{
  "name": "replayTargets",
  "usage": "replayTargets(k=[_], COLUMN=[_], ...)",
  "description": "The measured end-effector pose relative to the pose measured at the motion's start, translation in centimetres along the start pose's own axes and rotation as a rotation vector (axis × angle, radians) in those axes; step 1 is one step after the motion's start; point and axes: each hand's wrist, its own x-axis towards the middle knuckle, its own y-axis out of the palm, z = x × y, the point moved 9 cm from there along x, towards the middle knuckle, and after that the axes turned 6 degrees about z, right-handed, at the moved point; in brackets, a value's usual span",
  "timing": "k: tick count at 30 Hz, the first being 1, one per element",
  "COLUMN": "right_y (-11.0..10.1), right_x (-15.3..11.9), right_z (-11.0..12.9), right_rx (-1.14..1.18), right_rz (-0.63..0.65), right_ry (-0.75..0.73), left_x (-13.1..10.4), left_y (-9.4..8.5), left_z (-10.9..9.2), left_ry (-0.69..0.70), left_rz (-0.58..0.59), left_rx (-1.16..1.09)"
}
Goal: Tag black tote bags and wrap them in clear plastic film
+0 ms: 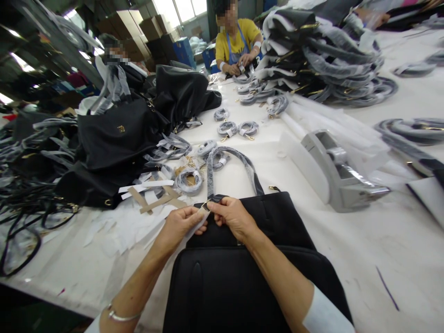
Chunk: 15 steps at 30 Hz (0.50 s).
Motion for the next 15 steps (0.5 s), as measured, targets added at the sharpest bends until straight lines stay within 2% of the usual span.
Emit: replayTargets(k=[4, 10, 15], right_y=[0.3, -0.2, -0.4], right_x=[0.2, 0.3, 0.1], right_z=[-0.5, -0.8, -0.7], right_rx=[0.154, 0.047, -0.075], right_rz=[0.017, -0.026, -0.044], right_ry=[0.019, 0.017, 0.003], left_x=[-0.2, -0.1, 0.1], left_y=[0.1, -0.1, 0.0], left_z=[0.5, 1.7, 1.9], left_ry=[0.002, -0.013, -0.034], left_rz=[-0.013, -0.034, -0.033], left_rx=[0.007, -0.092, -0.157])
